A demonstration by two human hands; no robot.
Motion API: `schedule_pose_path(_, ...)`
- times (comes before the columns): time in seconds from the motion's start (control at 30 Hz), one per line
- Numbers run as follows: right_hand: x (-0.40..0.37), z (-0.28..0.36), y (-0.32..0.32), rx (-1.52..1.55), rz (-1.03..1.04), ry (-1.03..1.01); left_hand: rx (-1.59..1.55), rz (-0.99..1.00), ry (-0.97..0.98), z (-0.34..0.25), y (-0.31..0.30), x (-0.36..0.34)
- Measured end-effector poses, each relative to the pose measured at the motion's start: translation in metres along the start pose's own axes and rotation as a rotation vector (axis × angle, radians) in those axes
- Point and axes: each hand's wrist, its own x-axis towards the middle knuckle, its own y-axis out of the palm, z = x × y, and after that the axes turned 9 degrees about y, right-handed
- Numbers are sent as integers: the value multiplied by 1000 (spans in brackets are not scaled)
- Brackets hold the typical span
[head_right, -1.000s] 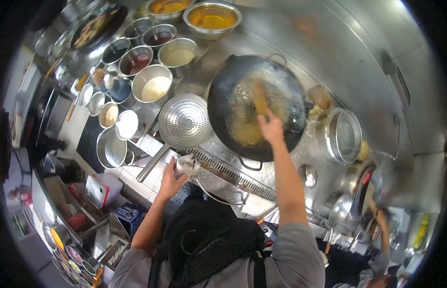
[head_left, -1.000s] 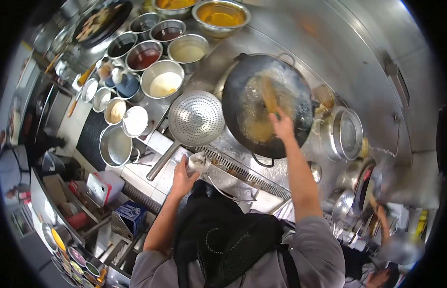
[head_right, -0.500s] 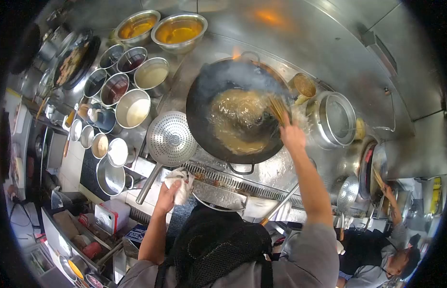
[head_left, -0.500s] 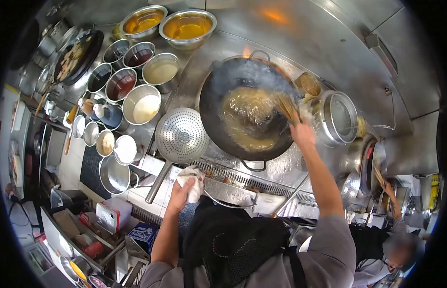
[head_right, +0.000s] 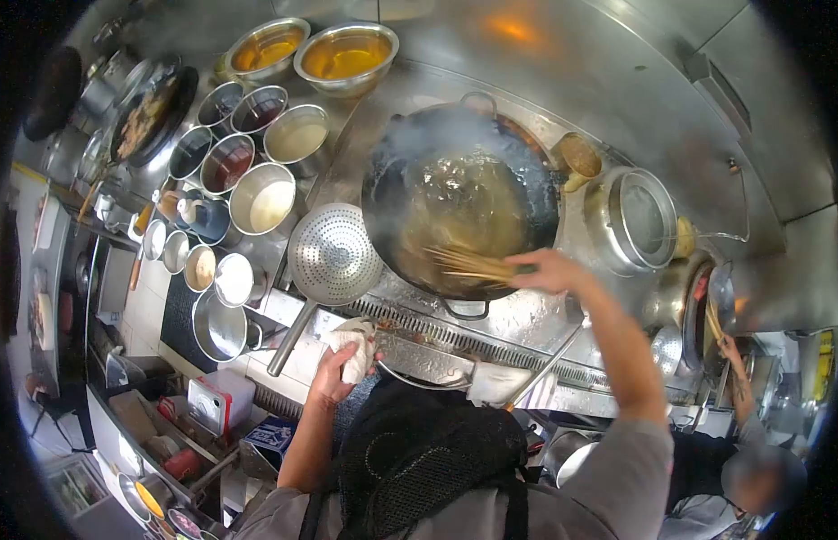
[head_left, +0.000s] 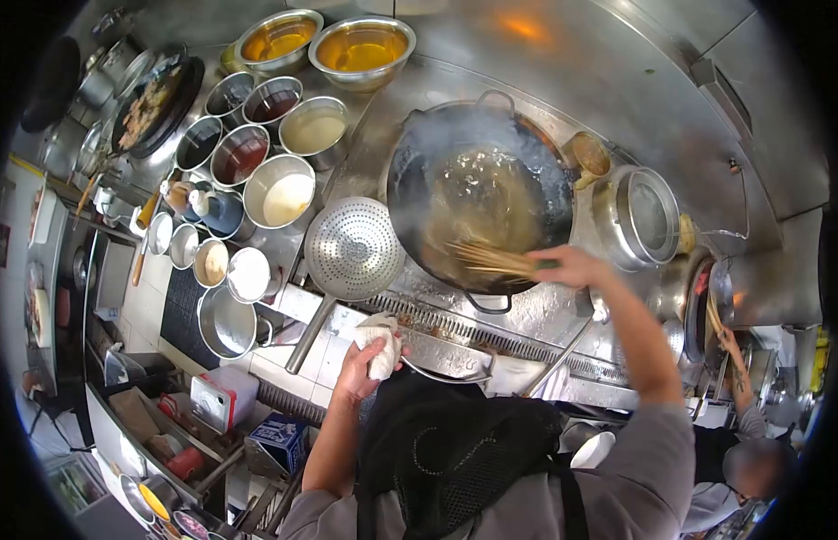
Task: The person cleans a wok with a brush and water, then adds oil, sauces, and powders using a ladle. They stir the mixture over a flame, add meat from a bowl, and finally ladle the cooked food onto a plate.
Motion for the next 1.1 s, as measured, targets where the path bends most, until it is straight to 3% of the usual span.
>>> schedule_pose_path(0.03, -14, -3, -34, -31, 66, 112, 1, -8, -3, -1, -2, -3)
schedule_pose_path(0.1, 25, -51, -59, -383, -237, 41, 59, -49, -21, -3, -4, -6)
schedule_pose_path(0.13, 43, -43, -59, -336, -365, 50, 62, -56, -28, -2, -7, -8)
schedule_pose_path(0.17, 59, -22, -51, -290, -495, 59, 52, -57, -32, 0, -9, -8)
schedule_pose_path(0.23, 83, 44, -8, -291, -567, 252, 43, -54, -33, 4, -5, -5)
schedule_pose_path(0.27, 104, 46, 22, -249, -601, 210, 23, -76, -16, 5, 1, -4)
schedule_pose_path(0.3, 106, 64, 45, -241, -545, 279, 4, -96, 1, 6, 5, -2)
schedule_pose_path(0.37, 75, 87, 71, -138, -523, 202, -34, -63, -1, 6, 7, 2)
schedule_pose_path(0.43, 29, 79, 74, -196, -453, 92, -72, -32, -10, 4, 10, 5)
schedule_pose_path(0.5, -5, 51, 58, -411, -314, 217, -116, 6, 34, -3, 16, 1)
schedule_pose_path(0.57, 6, -11, 35, -500, -386, 284, -79, 7, -1, -9, 8, -6)
schedule_pose_path(0.7, 78, 19, 3, -257, -625, 254, -18, -51, -46, -11, 20, -11)
schedule_pose_path(0.73, 88, 53, 7, -177, -528, 350, -17, -53, -41, -8, 25, -8)
schedule_pose_path(0.8, 102, 85, 33, -61, -527, 318, 11, -26, -59, 2, 31, 3)
schedule_pose_path(0.93, 82, 73, 68, 273, -513, -50, 65, -20, -60, 25, 52, 20)
schedule_pose_path(0.97, 64, 72, 69, 268, -509, -47, 118, 30, -97, 30, 54, 27)
schedule_pose_path(1.03, 21, 69, 56, 429, -32, 75, 17, 25, -152, 35, 67, 34)
schedule_pose_path(1.1, -24, 63, 21, 164, 83, 65, -114, 5, -257, 29, 93, 39)
